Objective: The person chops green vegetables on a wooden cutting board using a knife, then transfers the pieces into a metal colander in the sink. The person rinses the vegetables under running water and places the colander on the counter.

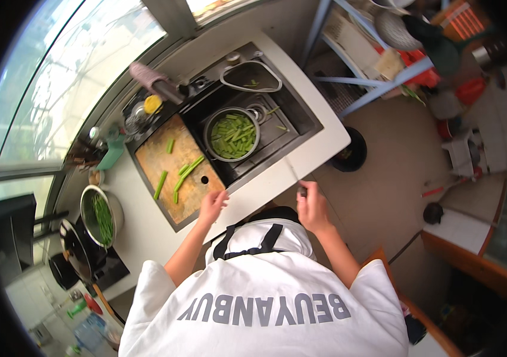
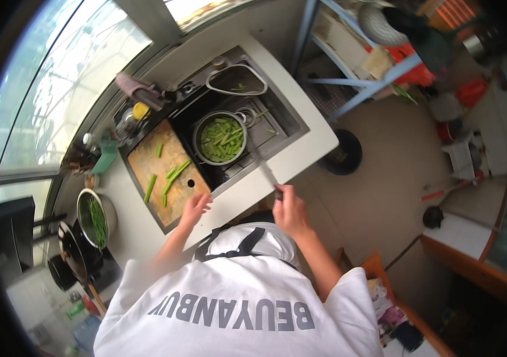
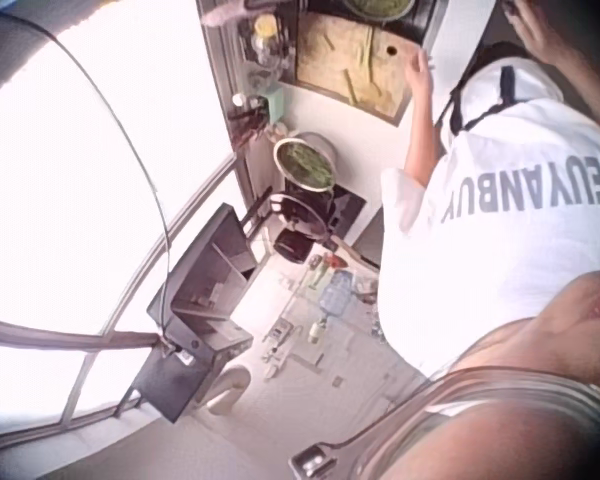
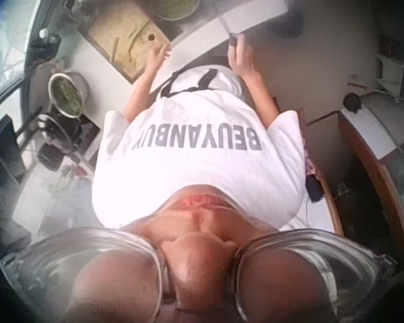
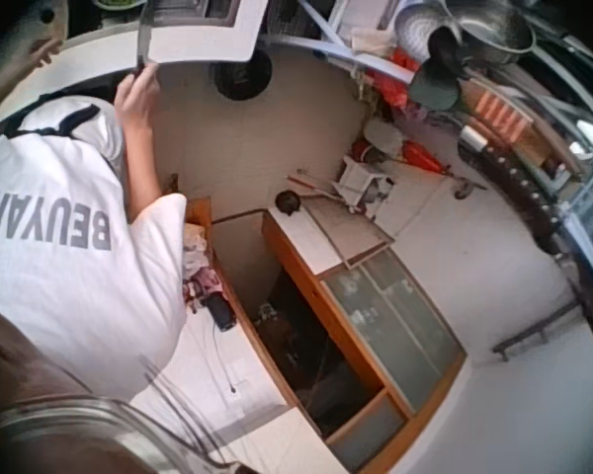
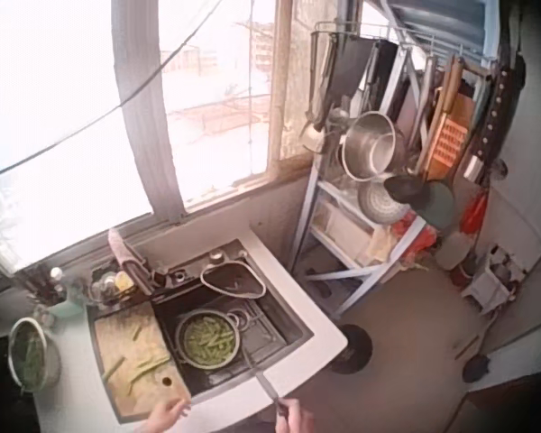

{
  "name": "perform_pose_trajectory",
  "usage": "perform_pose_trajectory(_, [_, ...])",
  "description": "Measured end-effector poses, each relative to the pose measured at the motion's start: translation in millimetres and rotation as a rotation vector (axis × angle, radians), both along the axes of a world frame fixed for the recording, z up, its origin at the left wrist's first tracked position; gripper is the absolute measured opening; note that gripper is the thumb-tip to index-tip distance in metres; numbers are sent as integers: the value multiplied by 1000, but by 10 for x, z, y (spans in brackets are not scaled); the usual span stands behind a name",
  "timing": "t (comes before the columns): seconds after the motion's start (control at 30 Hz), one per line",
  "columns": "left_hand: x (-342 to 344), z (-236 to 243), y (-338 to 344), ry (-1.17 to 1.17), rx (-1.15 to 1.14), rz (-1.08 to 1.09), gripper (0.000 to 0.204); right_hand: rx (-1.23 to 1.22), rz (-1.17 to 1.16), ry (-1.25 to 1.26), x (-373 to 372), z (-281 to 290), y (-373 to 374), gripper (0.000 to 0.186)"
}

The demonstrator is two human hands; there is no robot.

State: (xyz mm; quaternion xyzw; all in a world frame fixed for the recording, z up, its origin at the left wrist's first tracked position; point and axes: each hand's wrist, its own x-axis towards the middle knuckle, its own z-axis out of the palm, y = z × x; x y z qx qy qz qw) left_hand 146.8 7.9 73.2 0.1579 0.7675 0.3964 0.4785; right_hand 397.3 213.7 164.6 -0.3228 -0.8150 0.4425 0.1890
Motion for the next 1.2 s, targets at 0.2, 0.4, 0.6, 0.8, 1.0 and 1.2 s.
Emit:
perform_pose_trajectory(0.2, [81,996,-837,-211,226,507,65,447,760,69,-1215,-37,-666,44])
perform_pose_trajectory(0.4, [218,723,-1322,-68,401,1217,27,339,995,48,-1762,102,-1369,56])
perform_pose_trajectory(0.6, [-198,-65,-2590,-99,440,1533,21,367,787,3,-1751,-215,-1355,58])
perform_pose_trajectory(0.8, [-572,-724,-3589,-84,345,1592,21,485,709,-208,-2046,-855,-938,44])
perform_pose_trajectory(1.0, [-808,-1047,-3563,-298,389,1689,19,716,603,-124,-2844,-1178,-764,34])
perform_pose_trajectory(1.2, [-731,-992,-3472,-248,152,1757,17,768,679,-230,-2888,-1232,-745,24])
